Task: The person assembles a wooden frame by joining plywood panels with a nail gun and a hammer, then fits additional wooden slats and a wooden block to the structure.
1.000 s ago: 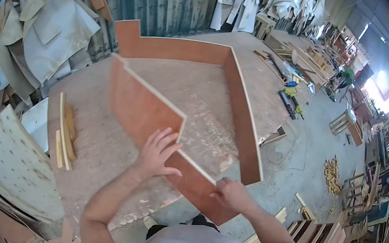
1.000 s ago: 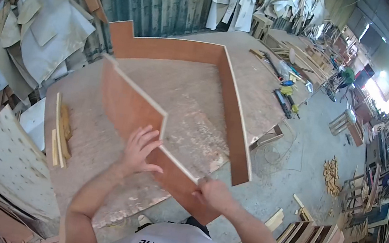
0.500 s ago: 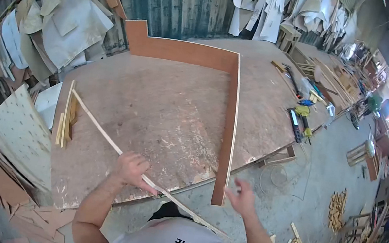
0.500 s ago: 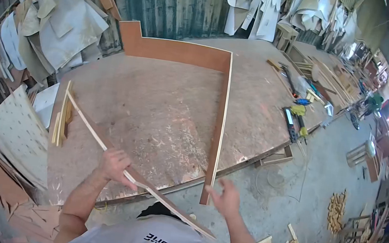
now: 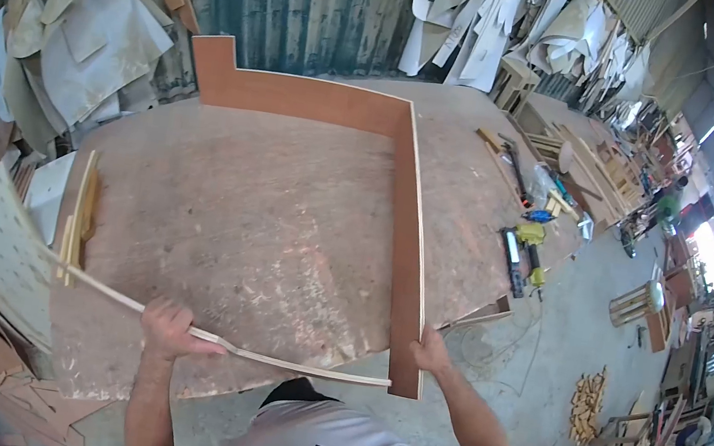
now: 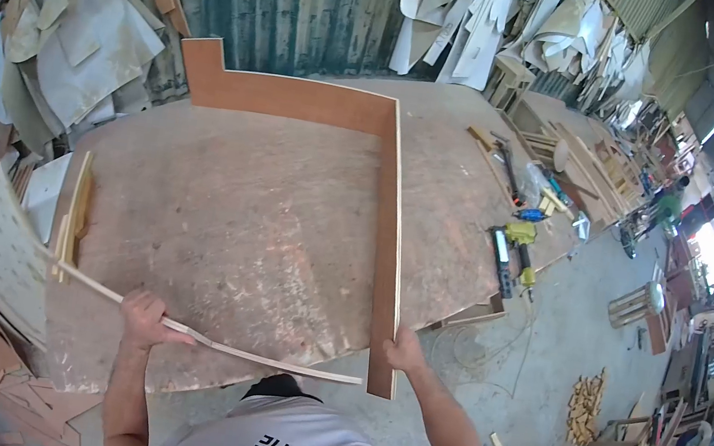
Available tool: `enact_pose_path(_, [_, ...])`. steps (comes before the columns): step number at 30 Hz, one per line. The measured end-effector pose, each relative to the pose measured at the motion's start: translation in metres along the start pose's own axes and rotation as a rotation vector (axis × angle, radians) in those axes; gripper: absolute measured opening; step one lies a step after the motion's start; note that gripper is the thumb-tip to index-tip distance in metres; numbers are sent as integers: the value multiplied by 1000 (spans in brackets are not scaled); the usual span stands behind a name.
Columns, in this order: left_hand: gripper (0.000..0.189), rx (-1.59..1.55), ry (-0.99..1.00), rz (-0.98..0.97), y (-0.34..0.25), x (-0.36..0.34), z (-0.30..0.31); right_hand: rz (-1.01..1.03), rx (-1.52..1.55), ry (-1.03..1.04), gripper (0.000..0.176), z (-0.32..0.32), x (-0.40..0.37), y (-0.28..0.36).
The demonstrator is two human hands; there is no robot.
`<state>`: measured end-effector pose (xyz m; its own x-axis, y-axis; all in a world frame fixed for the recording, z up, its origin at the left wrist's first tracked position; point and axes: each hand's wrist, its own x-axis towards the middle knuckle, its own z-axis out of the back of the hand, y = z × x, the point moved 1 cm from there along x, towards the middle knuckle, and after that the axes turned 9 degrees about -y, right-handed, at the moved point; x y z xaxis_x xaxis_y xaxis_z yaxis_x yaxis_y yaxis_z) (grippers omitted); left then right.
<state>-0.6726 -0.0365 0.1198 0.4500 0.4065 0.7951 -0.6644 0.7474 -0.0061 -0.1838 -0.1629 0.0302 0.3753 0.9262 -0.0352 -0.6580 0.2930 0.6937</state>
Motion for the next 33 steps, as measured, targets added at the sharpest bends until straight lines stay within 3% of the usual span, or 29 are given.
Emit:
enact_pose_path(2, [77,38,-8,44,-3,8,-19,104,31,3,55,14,25,-39])
enact_pose_path(5, [76,88,29,106,-4,20,-32,97,-79,82,56,11,61,-115])
enact_pose_path(8, [77,69,47,131,-8,31,-44,-11,-150,134,57,38,104,-111])
enact_pose_path(10, [77,83,68,145,-12,32,-49,32,-161,170,59,46,148,-153])
enact_pose_path(12, [79,100,97,167,-23,35,-59,227,-102,83,59,59,200,-186])
enact_pose_path(13, [80,112,120,179,-33,37,-65,-13,-297,142,68,78,221,-166])
enact_pose_path(14, [81,118,154,191,-46,39,-68,140,-301,200,64,74,265,-207])
enact_pose_path(17, [82,127,213,252,-94,58,-93,188,-278,98,64,104,345,-188])
enact_pose_path(21, [81,183,216,292,-153,79,-131,150,-205,161,45,131,426,-166])
enact_pose_path(23, [79,167,201,335,-172,90,-146,230,-74,63,43,130,436,-154])
enact_pose_path(26, [78,154,209,444,-193,99,-162,190,-11,111,39,132,437,-158])
enact_pose_path(29, [74,155,318,505,-203,111,-169,322,267,-101,39,134,419,-160])
enact_pose_path(33, [63,50,548,507,-215,162,-179,-136,561,-269,48,136,344,-240])
